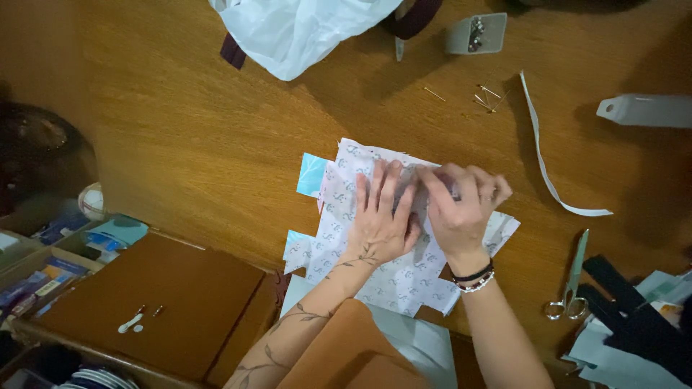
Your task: The person aligns a white patterned fabric piece on a wooden table and secures it using straight pins. They repeatedly pick up pins and insert them into the fabric edges to hold the layers together.
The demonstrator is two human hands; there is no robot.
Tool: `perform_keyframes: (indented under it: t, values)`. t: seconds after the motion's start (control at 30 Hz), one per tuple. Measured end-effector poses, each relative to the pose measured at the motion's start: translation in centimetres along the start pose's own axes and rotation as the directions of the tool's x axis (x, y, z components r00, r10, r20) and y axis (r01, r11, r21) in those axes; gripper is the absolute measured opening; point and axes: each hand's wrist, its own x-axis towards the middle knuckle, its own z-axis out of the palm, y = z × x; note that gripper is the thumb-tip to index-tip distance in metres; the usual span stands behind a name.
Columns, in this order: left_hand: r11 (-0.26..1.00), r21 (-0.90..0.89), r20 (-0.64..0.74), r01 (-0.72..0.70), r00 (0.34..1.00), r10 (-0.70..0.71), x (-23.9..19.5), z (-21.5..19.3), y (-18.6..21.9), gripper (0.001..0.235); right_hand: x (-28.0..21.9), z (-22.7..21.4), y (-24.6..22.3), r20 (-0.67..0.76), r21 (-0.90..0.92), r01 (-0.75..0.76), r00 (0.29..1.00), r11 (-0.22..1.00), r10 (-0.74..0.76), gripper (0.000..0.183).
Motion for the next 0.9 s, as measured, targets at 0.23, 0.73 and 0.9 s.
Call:
perform_keyframes:
  t: [0.23, 0.73, 0.9]
  values:
    - [0.999, -0.013, 0.016, 0.031, 0.999, -0.031, 0.2, -0.1, 0.0, 0.064, -1.2, 1.7, 0.3, -0.023, 0.154, 0.003, 1.0, 0.988, 0.001, 0.028]
    - [0.998, -0.049, -0.004, -0.029, 1.0, 0.029, -1.7, 2.1, -0.8, 0.066, 3.4, 0.6, -4.0, 0.094, 0.206, 0.101, 0.988, 0.973, -0.122, 0.021]
    - [0.994, 0.104, 0.326, 0.041, 0.943, -0.073, -1.7, 1.5, -0.6, 0.074, 3.3, 2.9, -5.0, 0.132, 0.249, 0.173, 0.969, 0.953, -0.21, 0.025]
